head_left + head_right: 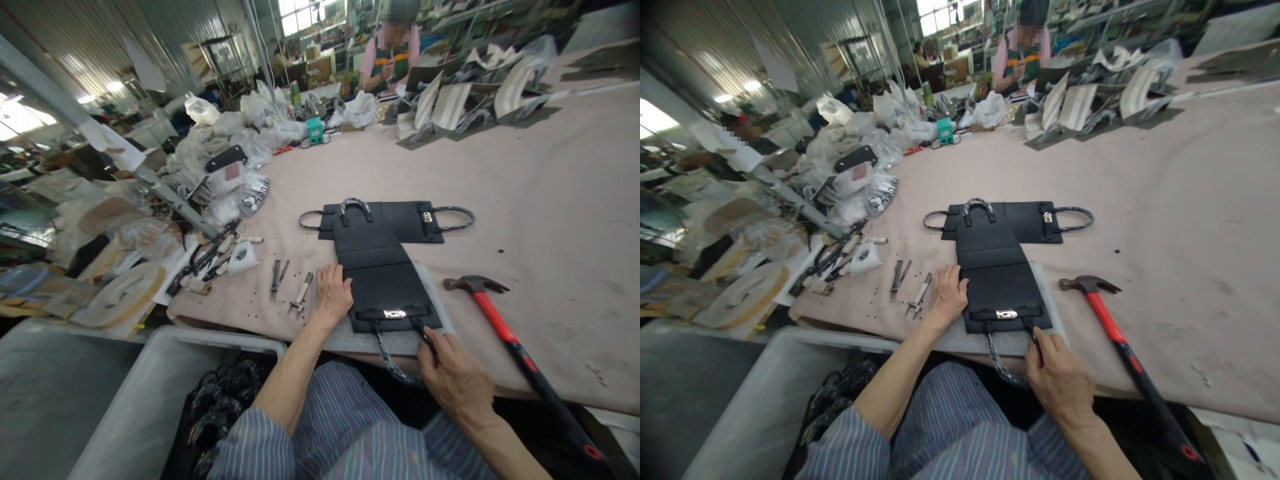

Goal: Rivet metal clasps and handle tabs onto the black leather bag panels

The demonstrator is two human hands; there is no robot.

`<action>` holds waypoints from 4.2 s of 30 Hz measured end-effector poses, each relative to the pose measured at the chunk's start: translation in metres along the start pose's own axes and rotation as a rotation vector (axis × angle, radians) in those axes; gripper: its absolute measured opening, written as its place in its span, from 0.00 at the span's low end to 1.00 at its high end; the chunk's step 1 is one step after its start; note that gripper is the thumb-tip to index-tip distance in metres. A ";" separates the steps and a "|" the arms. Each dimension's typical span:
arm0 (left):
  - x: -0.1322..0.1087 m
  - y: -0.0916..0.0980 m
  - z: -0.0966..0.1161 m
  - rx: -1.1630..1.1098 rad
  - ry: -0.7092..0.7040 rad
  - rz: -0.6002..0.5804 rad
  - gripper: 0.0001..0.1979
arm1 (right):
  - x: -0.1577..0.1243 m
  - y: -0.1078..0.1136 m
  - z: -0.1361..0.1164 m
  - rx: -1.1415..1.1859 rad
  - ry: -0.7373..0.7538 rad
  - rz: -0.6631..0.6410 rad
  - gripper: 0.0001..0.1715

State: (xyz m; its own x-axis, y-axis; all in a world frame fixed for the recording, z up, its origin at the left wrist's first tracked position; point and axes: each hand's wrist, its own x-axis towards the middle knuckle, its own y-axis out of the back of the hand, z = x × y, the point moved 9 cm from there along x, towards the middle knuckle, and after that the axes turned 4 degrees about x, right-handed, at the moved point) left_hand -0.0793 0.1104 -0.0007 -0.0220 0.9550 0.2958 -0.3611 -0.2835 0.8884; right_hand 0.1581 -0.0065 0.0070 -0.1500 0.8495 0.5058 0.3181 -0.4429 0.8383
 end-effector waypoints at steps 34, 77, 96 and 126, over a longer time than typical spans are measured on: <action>-0.005 0.026 -0.133 0.165 0.355 -0.681 0.12 | 0.059 -0.025 0.013 0.348 -0.088 -0.079 0.15; -0.064 0.039 0.013 -0.811 -0.212 0.105 0.10 | 0.062 -0.022 0.012 0.321 -0.137 -0.101 0.12; -0.078 0.041 0.013 -0.647 -0.082 0.178 0.09 | 0.060 -0.022 0.013 0.320 -0.122 -0.085 0.12; -0.088 0.043 0.018 -0.562 -0.085 0.213 0.05 | 0.125 -0.087 -0.084 0.278 0.288 -0.813 0.08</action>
State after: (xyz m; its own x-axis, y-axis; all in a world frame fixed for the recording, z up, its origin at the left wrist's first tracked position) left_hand -0.0760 0.0129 0.0179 -0.0822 0.8653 0.4944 -0.7944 -0.3565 0.4918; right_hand 0.0331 0.1142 0.0148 -0.6439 0.7487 -0.1579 0.2209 0.3795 0.8984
